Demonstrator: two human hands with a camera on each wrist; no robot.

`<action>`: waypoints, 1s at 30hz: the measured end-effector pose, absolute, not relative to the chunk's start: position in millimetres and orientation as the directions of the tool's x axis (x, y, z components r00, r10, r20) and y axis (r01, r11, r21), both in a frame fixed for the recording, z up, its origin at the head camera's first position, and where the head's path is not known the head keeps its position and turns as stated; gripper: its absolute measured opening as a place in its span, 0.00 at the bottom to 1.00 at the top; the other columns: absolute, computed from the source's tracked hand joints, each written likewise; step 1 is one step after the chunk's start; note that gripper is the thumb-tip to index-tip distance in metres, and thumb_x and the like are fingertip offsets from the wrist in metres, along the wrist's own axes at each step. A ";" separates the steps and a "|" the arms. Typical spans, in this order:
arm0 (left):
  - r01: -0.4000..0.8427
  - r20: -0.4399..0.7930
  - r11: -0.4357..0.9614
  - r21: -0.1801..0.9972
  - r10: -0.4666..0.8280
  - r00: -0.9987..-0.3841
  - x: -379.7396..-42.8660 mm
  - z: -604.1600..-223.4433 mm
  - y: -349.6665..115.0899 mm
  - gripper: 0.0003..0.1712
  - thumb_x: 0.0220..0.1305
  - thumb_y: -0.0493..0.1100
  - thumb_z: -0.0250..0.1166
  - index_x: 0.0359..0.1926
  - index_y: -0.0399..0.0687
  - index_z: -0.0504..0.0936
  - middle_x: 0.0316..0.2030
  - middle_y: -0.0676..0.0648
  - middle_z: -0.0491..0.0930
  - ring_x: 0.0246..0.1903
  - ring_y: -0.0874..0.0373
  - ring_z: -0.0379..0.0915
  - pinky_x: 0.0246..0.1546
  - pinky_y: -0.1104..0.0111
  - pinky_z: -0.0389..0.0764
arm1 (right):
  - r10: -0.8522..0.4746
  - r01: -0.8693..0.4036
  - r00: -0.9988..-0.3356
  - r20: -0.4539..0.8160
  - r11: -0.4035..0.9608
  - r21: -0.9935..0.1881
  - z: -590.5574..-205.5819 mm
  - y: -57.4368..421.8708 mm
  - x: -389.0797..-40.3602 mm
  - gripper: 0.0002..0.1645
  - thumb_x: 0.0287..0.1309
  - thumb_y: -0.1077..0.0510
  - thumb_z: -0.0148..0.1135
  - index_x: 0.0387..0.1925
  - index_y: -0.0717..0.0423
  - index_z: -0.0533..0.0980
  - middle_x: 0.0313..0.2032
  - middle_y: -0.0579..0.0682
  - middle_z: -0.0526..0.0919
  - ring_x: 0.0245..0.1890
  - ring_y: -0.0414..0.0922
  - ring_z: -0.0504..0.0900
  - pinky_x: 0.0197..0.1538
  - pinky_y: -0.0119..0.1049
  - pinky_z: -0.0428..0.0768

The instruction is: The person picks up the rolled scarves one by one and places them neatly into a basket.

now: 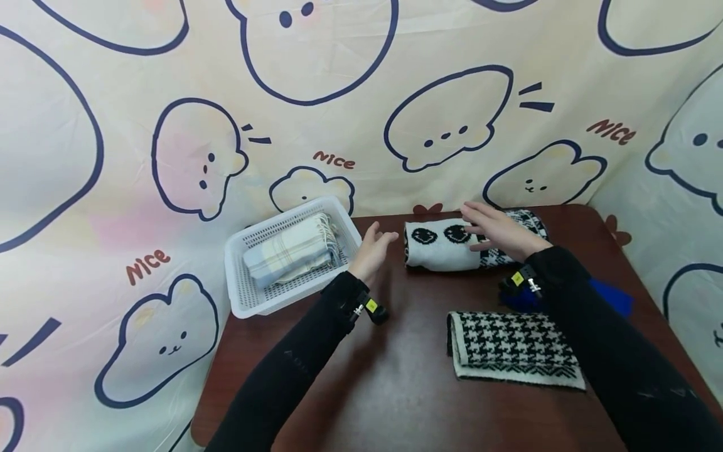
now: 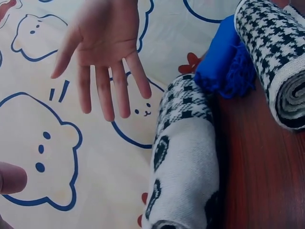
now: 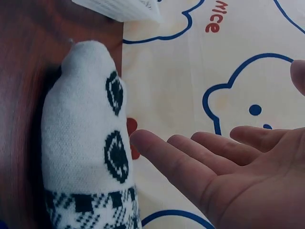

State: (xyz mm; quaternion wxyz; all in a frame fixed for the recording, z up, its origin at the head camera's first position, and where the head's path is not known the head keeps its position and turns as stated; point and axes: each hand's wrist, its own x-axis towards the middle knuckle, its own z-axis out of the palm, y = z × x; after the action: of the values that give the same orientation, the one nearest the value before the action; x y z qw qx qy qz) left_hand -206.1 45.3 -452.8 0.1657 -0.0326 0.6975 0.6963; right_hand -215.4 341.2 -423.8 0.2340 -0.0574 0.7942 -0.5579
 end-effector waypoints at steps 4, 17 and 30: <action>-0.284 -0.289 0.051 0.957 0.196 -0.937 -207.6 -455.8 52.2 0.43 0.82 0.51 0.59 0.87 0.52 0.49 0.83 0.39 0.54 0.82 0.45 0.52 0.80 0.53 0.61 | -0.333 0.176 -0.888 -0.316 0.389 -0.904 -423.7 350.8 -212.6 0.57 0.82 0.29 0.39 0.86 0.55 0.25 0.84 0.69 0.38 0.82 0.69 0.45 0.73 0.64 0.71; -0.298 -0.303 0.053 0.953 0.193 -0.933 -212.9 -471.2 64.8 0.43 0.82 0.50 0.59 0.87 0.48 0.49 0.84 0.38 0.53 0.82 0.43 0.51 0.79 0.51 0.62 | -0.283 0.195 -0.897 -0.339 0.434 -0.879 -429.9 378.2 -212.0 0.59 0.80 0.27 0.40 0.86 0.56 0.26 0.83 0.71 0.37 0.81 0.72 0.46 0.73 0.65 0.71; -0.322 -0.336 0.101 0.941 0.182 -0.924 -217.1 -490.7 73.8 0.44 0.80 0.53 0.58 0.87 0.48 0.50 0.83 0.38 0.56 0.82 0.46 0.53 0.80 0.55 0.62 | -0.214 0.244 -0.905 -0.368 0.449 -0.860 -441.7 405.1 -217.0 0.60 0.79 0.25 0.39 0.85 0.56 0.23 0.83 0.72 0.34 0.81 0.73 0.44 0.73 0.66 0.71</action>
State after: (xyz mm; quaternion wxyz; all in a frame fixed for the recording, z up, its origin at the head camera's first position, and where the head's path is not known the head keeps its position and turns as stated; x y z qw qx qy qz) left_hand -217.1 73.8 -490.7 0.1884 -0.0491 0.7176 0.6687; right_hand -217.0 405.1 -441.7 0.2182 0.0089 0.8226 -0.5250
